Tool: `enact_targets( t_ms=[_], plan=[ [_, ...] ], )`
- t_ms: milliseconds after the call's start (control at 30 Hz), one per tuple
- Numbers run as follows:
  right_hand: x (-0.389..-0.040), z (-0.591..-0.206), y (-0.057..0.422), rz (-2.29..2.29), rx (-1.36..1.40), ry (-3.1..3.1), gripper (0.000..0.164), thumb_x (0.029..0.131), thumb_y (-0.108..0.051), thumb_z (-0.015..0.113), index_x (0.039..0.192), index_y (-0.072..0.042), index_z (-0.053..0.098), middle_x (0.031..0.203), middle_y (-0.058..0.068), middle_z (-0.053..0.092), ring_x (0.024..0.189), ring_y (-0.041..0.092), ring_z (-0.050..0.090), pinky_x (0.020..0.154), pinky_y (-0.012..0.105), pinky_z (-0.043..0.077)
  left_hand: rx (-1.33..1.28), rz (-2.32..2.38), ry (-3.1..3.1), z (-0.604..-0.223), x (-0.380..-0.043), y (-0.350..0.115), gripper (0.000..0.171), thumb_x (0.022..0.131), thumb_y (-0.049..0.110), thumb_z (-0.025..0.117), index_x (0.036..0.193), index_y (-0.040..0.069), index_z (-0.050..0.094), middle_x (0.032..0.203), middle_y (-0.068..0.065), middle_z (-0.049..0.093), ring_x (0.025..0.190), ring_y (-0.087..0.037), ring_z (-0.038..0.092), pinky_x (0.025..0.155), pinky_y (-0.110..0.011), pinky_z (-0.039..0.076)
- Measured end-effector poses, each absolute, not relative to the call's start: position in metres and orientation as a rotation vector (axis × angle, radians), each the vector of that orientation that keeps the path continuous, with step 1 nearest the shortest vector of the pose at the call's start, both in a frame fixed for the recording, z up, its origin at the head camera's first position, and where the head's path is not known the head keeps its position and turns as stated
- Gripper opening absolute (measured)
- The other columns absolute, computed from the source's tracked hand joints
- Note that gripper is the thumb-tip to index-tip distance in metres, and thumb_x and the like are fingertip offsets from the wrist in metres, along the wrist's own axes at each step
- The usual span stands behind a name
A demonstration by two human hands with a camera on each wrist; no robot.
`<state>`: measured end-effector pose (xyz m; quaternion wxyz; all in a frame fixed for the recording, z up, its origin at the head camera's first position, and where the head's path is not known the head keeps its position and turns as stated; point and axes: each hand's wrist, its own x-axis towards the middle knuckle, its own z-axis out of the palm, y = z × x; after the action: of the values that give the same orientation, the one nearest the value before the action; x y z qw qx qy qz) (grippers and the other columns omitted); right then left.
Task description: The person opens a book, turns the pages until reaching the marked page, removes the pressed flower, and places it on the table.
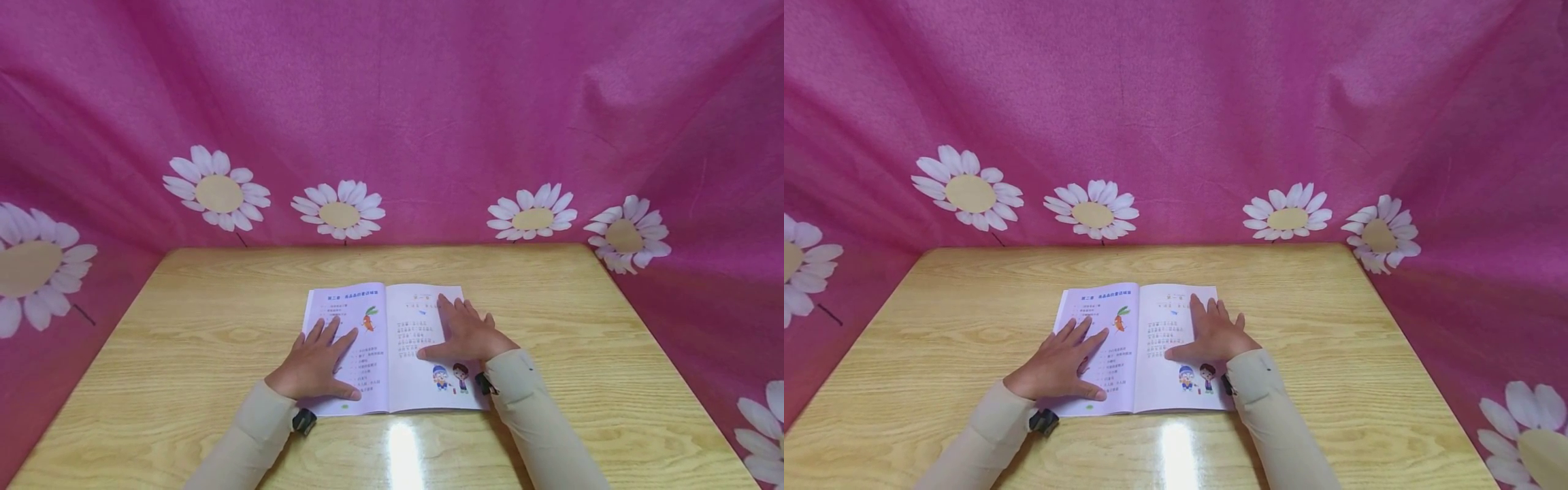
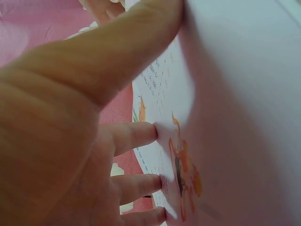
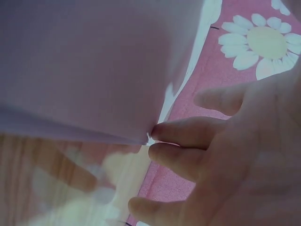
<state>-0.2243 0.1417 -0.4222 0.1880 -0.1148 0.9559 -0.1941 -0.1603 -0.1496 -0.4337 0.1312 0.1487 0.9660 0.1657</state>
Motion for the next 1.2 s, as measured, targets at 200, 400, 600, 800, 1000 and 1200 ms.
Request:
enact_targets(
  t_ms=[200, 400, 600, 800, 1000, 1200],
  plan=[
    [-0.224, -0.422, 0.141, -0.535, -0.33, 2.699, 0.125, 0.064, -0.07, 0.074, 0.156, -0.014, 0.011, 0.16, 0.019, 0.012, 0.146, 0.039, 0.004, 0.106, 0.071, 0.001, 0.425, 0.482, 2.804, -0.435, -0.162, -0.15, 0.11, 0.063, 0.06, 0.081, 0.152, 0.02, 0.032, 0.16, -0.016, 0.015, 0.145, -0.043, 0.005, 0.111, -0.065, 0.007],
    [-0.224, -0.423, 0.139, -0.521, -0.328, 2.714, 0.123, 0.066, -0.066, 0.076, 0.156, -0.013, 0.011, 0.159, 0.02, 0.013, 0.146, 0.039, 0.005, 0.107, 0.071, 0.001, 0.43, 0.482, 2.809, -0.434, -0.162, -0.15, 0.11, 0.063, 0.06, 0.081, 0.152, 0.02, 0.032, 0.16, -0.016, 0.015, 0.145, -0.043, 0.005, 0.111, -0.065, 0.007],
    [-0.223, -0.422, 0.137, -0.485, -0.327, 2.734, 0.121, 0.067, -0.063, 0.077, 0.156, -0.012, 0.013, 0.158, 0.021, 0.017, 0.145, 0.041, 0.008, 0.106, 0.072, 0.002, 0.437, 0.486, 2.803, -0.435, -0.162, -0.15, 0.109, 0.063, 0.06, 0.081, 0.152, 0.019, 0.032, 0.16, -0.017, 0.015, 0.145, -0.044, 0.006, 0.111, -0.066, 0.007],
    [-0.223, -0.422, 0.135, -0.496, -0.327, 2.73, 0.122, 0.067, -0.062, 0.077, 0.156, -0.012, 0.011, 0.158, 0.018, 0.019, 0.146, 0.038, 0.009, 0.105, 0.072, 0.002, 0.419, 0.489, 2.802, -0.436, -0.162, -0.15, 0.11, 0.062, 0.06, 0.081, 0.152, 0.02, 0.032, 0.16, -0.016, 0.014, 0.145, -0.043, 0.005, 0.111, -0.065, 0.007],
    [-0.225, -0.422, 0.14, -0.602, -0.363, 2.696, 0.123, 0.067, -0.066, 0.075, 0.156, -0.011, 0.01, 0.159, 0.013, 0.019, 0.147, 0.036, 0.009, 0.105, 0.072, 0.003, 0.416, 0.493, 2.798, -0.436, -0.162, -0.15, 0.11, 0.063, 0.06, 0.081, 0.152, 0.02, 0.032, 0.16, -0.016, 0.014, 0.145, -0.043, 0.005, 0.111, -0.065, 0.006],
    [-0.225, -0.421, 0.149, -1.19, -0.231, 2.315, 0.116, 0.071, -0.051, 0.081, 0.156, -0.03, 0.005, 0.133, 0.013, 0.054, 0.104, 0.034, 0.065, 0.086, 0.052, 0.052, 0.411, 0.497, 2.792, -0.434, -0.161, -0.15, 0.109, 0.063, 0.059, 0.081, 0.152, 0.02, 0.032, 0.16, -0.016, 0.014, 0.145, -0.043, 0.005, 0.111, -0.065, 0.006]
  ],
)
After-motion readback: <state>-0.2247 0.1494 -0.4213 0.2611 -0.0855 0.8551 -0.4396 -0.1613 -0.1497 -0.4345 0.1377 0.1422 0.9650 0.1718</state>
